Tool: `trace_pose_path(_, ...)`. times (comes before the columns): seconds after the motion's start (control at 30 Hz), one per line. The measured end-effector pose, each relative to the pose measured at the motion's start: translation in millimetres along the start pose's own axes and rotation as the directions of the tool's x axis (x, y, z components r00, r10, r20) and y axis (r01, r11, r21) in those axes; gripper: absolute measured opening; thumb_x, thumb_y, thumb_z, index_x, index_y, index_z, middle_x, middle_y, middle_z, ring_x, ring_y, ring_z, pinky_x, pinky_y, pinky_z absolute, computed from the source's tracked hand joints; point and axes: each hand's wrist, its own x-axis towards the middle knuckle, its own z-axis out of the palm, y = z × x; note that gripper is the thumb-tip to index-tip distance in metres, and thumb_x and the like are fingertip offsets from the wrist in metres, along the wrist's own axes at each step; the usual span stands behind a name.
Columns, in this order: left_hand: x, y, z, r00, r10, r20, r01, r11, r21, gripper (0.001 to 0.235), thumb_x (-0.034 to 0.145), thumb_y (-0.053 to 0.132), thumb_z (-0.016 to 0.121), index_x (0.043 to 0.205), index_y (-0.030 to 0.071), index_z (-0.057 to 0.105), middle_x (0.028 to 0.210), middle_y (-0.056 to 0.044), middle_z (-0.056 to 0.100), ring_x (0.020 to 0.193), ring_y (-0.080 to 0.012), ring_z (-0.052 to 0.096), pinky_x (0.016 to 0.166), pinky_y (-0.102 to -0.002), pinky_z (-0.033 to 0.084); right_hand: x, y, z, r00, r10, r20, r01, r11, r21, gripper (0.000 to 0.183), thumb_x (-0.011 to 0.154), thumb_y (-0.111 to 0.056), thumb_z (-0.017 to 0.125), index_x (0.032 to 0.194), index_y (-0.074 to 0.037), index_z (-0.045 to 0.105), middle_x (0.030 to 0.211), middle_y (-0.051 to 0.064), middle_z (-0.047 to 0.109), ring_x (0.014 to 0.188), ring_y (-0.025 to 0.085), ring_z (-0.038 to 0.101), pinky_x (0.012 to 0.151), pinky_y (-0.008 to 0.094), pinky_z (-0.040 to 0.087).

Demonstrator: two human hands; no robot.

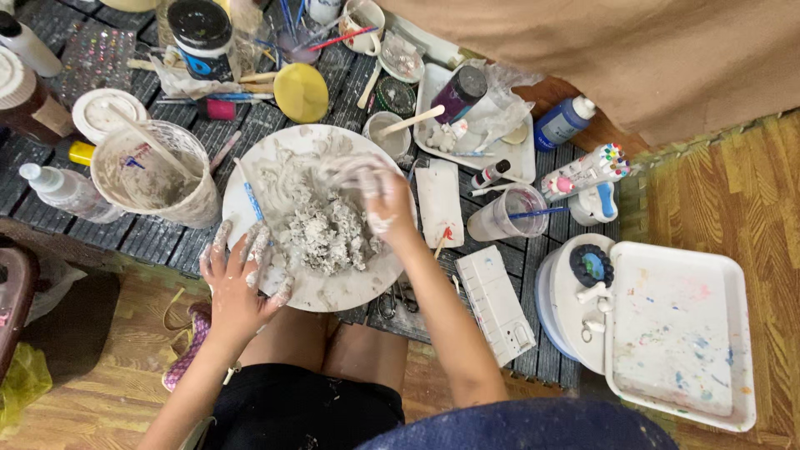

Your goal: The person kneads and mixes a gray clay-like substance on a white plate using both hands. They occasionally use a wooden stick to scrape and incorporate the material. The person continues to press and fold the mixture throughout the clip.

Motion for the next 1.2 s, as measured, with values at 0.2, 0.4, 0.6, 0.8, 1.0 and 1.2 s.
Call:
trace_pose_path(0.2, 5.4, 5.6, -9.4, 0.999, -0.013, 0.031, 0.012, 1.000, 0.025, 0.056, 0.072, 0.043, 0.074, 0.116, 0.008, 0.066, 0.152, -0.014, 0.048, 0.146, -0.0457, 0.030, 0.118, -0.063, 0.019, -15.7, -7.9, 7.1, 0.996, 0.015, 0.083, 0.003, 0.976, -0.216, 0.030, 0.111, -0.022, 0.044, 0.104, 0.000, 0.064, 0.092, 0.011, 0.074, 0.078, 0.018, 0.068, 0.076, 0.033, 0.056)
trace_pose_path(0.4, 9.8, 11.0, -11.8, 1.000, 0.004, -0.006, -0.004, 1.000, -0.009, 0.063, 0.077, 0.042, 0.074, 0.131, 0.011, 0.063, 0.153, -0.012, 0.048, 0.148, -0.0441, 0.032, 0.120, -0.062, 0.020, -17.9, -12.6, 13.5, 0.992, -0.124, 0.032, 0.126, 0.990, -0.065, 0.034, 0.116, -0.028, 0.035, 0.102, -0.004, 0.056, 0.100, 0.007, 0.074, 0.089, 0.014, 0.070, 0.085, 0.030, 0.058)
trace_pose_path(0.6, 6.8, 6.8, -10.9, 1.000, -0.008, 0.016, 0.007, 1.000, 0.027, 0.066, 0.075, 0.043, 0.073, 0.132, 0.010, 0.064, 0.153, -0.012, 0.049, 0.147, -0.0442, 0.033, 0.119, -0.062, 0.019, 0.2, -7.0, 29.0, 0.995, 0.090, 0.040, -0.089, 0.996, -0.016, 0.033, 0.112, -0.029, 0.038, 0.098, -0.004, 0.054, 0.089, 0.004, 0.069, 0.074, 0.010, 0.059, 0.066, 0.026, 0.051)
trace_pose_path(0.8, -5.2, -0.4, -0.1, 0.991, -0.097, 0.097, 0.078, 0.981, 0.178, 0.065, 0.069, 0.051, 0.076, 0.118, 0.009, 0.069, 0.147, -0.017, 0.050, 0.140, -0.0483, 0.034, 0.118, -0.064, 0.018, -8.8, -19.4, 32.4, 0.987, 0.146, 0.063, -0.150, 0.986, 0.074, 0.031, 0.113, -0.028, 0.041, 0.095, -0.005, 0.051, 0.081, 0.004, 0.065, 0.066, 0.010, 0.053, 0.065, 0.026, 0.047)
trace_pose_path(1.0, -5.0, -0.2, -0.5, 0.997, -0.053, 0.056, 0.045, 0.990, 0.133, 0.063, 0.075, 0.052, 0.074, 0.120, 0.008, 0.069, 0.150, -0.017, 0.051, 0.147, -0.0457, 0.035, 0.121, -0.063, 0.018, -35.2, -27.0, 19.8, 0.978, 0.097, 0.185, -0.112, 0.991, 0.070, 0.040, 0.114, -0.037, 0.038, 0.093, -0.007, 0.052, 0.084, 0.004, 0.065, 0.070, 0.010, 0.054, 0.069, 0.026, 0.049)
trace_pose_path(1.2, -1.8, 3.7, -1.5, 0.998, -0.043, 0.039, 0.037, 0.989, 0.144, 0.064, 0.076, 0.053, 0.074, 0.119, 0.007, 0.070, 0.149, -0.018, 0.050, 0.142, -0.0470, 0.034, 0.119, -0.063, 0.019, -43.6, 0.0, -6.6, 0.983, 0.077, 0.167, -0.117, 0.962, 0.245, 0.042, 0.114, -0.045, 0.042, 0.091, -0.011, 0.050, 0.088, 0.006, 0.065, 0.077, 0.013, 0.056, 0.073, 0.028, 0.049)
